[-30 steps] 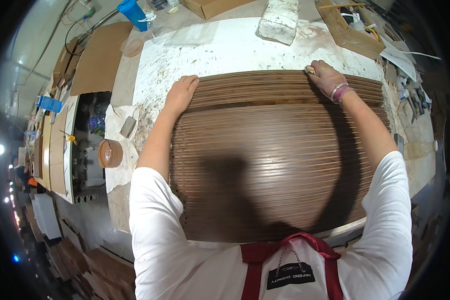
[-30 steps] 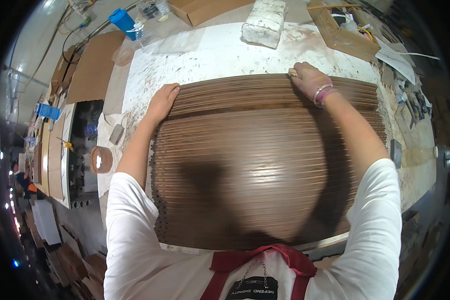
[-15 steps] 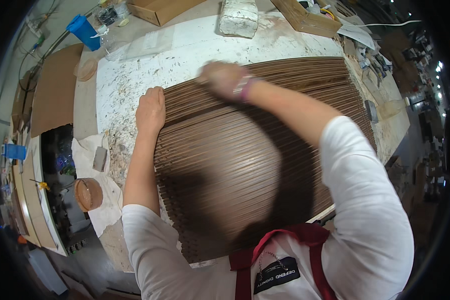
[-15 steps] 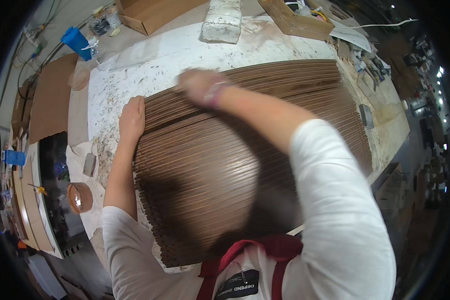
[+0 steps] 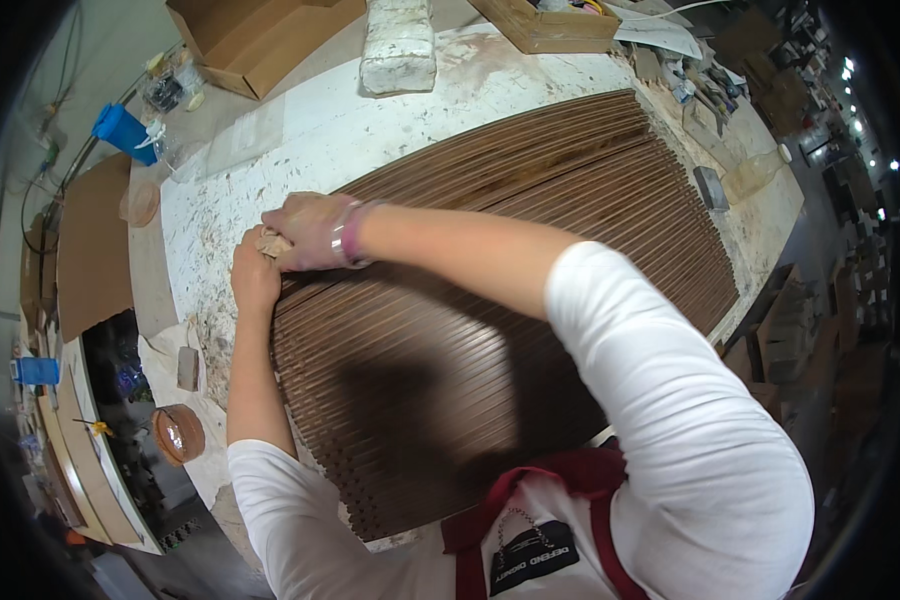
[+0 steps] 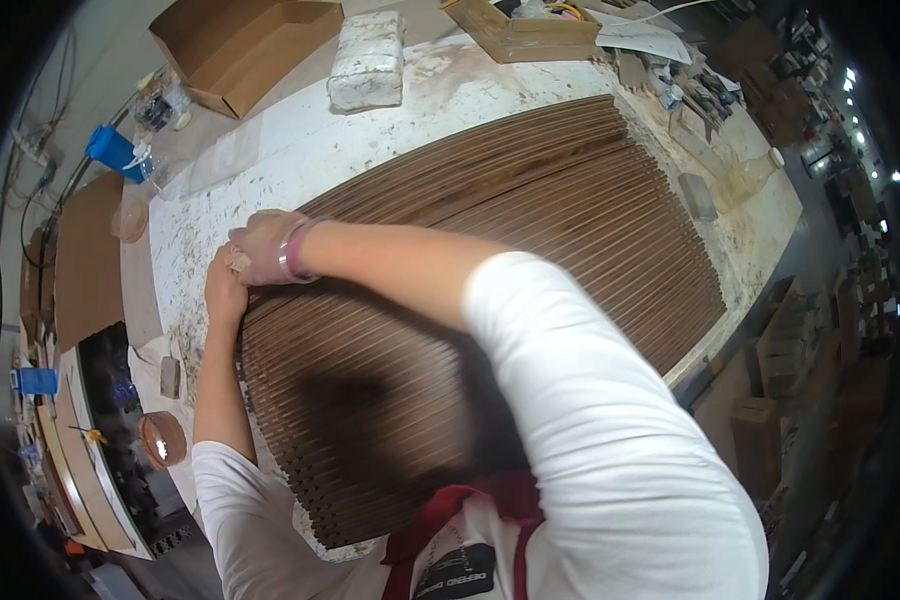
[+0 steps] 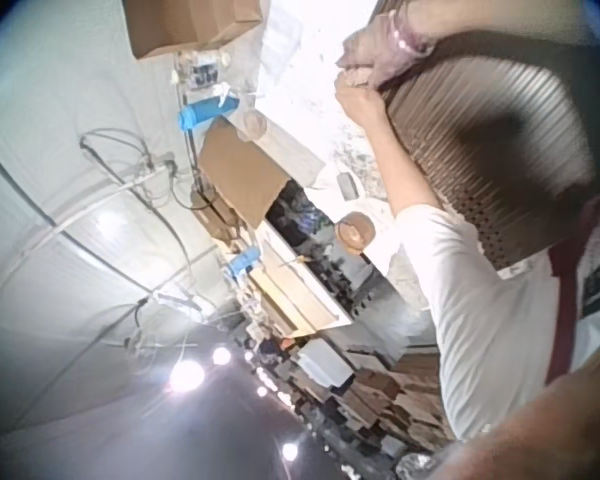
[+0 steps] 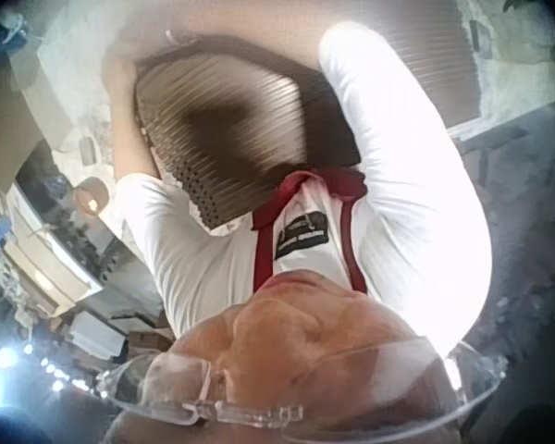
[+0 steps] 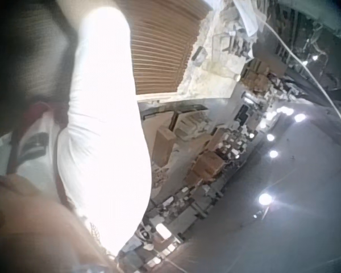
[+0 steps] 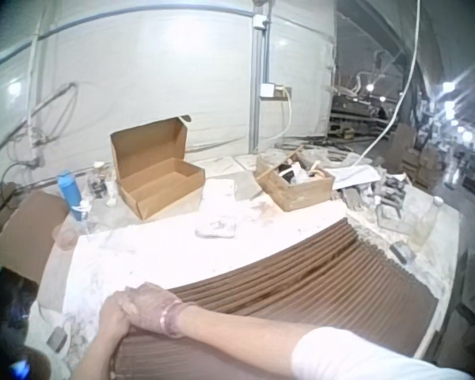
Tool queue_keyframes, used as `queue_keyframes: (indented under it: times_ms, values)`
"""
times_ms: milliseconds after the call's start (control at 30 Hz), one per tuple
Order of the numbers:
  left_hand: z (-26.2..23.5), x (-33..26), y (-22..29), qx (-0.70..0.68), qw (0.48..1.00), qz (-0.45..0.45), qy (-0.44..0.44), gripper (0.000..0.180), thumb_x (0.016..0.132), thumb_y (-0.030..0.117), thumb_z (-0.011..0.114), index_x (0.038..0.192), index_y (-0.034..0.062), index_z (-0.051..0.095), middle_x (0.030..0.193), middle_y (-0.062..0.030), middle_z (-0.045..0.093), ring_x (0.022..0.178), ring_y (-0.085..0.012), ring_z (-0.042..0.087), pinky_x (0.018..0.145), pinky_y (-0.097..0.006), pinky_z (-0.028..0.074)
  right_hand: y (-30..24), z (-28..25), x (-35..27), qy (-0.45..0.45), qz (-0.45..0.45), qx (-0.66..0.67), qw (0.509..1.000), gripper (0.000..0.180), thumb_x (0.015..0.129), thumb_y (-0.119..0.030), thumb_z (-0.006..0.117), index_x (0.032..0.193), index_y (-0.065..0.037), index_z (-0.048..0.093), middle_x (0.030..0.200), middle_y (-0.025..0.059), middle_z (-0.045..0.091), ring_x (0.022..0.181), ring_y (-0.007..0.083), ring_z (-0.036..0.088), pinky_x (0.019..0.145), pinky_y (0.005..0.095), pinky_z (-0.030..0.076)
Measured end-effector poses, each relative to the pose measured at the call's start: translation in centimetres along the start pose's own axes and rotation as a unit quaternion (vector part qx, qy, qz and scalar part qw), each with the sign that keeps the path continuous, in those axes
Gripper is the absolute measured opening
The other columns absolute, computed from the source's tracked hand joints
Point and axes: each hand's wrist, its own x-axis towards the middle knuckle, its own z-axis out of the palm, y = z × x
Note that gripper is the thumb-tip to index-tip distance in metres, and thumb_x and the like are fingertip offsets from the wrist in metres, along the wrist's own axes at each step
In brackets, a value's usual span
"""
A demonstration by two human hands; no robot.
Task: The person applies liquid to wooden slat panels using a cloth, wiping the entire surface of each panel and then cleaning off a separate individual wooden slat.
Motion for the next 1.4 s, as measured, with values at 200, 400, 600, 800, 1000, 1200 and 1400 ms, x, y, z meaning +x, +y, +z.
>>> queue_keyframes:
  times_ms: [200,400,600,800,1000,1200,1400]
  values:
    - [-0.4,-0.8,-0.3,0.032,0.999,-0.002,-0.002,0.03,0.095,0.026,0.045,0.107,0.0054,0.062,0.111,-0.0238,0.063,0.105,-0.0433,0.056,0.085,-0.049,0.046,15.4,-6.1,-9.8,0.13,0.116,-0.154,0.973,0.058,0.093,-0.039,0.058,0.14,-0.009,0.045,0.136,0.0182,0.052,0.125,0.0328,0.05,0.104,0.0409,0.041]
    - [-1.7,-2.1,1.3,0.039,0.993,0.054,0.094,0.034,0.095,0.025,0.045,0.116,0.0038,0.061,0.129,-0.02,0.057,0.117,-0.0364,0.053,0.104,-0.042,0.039,19.3,-3.3,-11.9,0.124,0.107,-0.226,0.96,0.056,0.097,-0.049,0.046,0.14,-0.013,0.048,0.129,0.0135,0.057,0.126,0.0326,0.048,0.109,0.0463,0.031]
    - [4.7,-0.4,15.2,0.077,0.987,0.139,0.0,0.044,0.084,0.037,0.066,0.119,0.0107,0.059,0.127,-0.0157,0.055,0.121,-0.034,0.048,0.101,-0.049,0.039,17.6,-4.3,-11.8,0.085,0.134,-0.215,0.964,0.054,0.097,-0.046,0.047,0.139,-0.013,0.048,0.123,0.0134,0.059,0.121,0.0295,0.051,0.107,0.0453,0.033]
    - [2.0,0.6,7.8,0.107,0.993,-0.034,-0.045,0.032,0.087,0.037,0.063,0.108,0.0132,0.067,0.115,-0.0127,0.061,0.108,-0.0317,0.057,0.092,-0.047,0.048,18.1,-4.0,-12.1,0.101,0.117,-0.23,0.961,0.052,0.098,-0.045,0.047,0.138,-0.012,0.048,0.122,0.0144,0.059,0.12,0.0308,0.051,0.106,0.0452,0.034]
    - [-6.0,-0.2,3.4,0.275,0.959,-0.057,0.047,0.031,0.084,0.039,0.061,0.089,0.0096,0.07,0.099,-0.0157,0.063,0.097,-0.036,0.059,0.088,-0.046,0.048,18.3,-4.1,-11.5,0.107,0.115,-0.224,0.962,0.052,0.097,-0.045,0.047,0.138,-0.013,0.048,0.121,0.0135,0.06,0.12,0.0307,0.052,0.106,0.0452,0.034]
    - [6.0,1.5,11.4,0.18,0.981,0.009,0.075,0.027,0.092,0.031,0.051,0.098,0.011,0.069,0.09,-0.0135,0.066,0.093,-0.0286,0.063,0.093,-0.049,0.048,18.8,-3.5,-11.8,0.112,0.126,-0.243,0.955,0.053,0.097,-0.045,0.048,0.139,-0.013,0.048,0.121,0.0141,0.06,0.119,0.0296,0.052,0.107,0.0449,0.034]
    - [-7.0,-0.4,0.3,0.272,0.958,-0.091,-0.008,0.028,0.093,0.033,0.053,0.109,0.0135,0.066,0.109,-0.0068,0.066,0.11,-0.0297,0.056,0.093,-0.053,0.043,18.1,-3.6,-11.8,0.123,0.103,-0.229,0.96,0.052,0.097,-0.045,0.049,0.137,-0.013,0.05,0.117,0.0132,0.061,0.117,0.0293,0.053,0.105,0.0445,0.035]
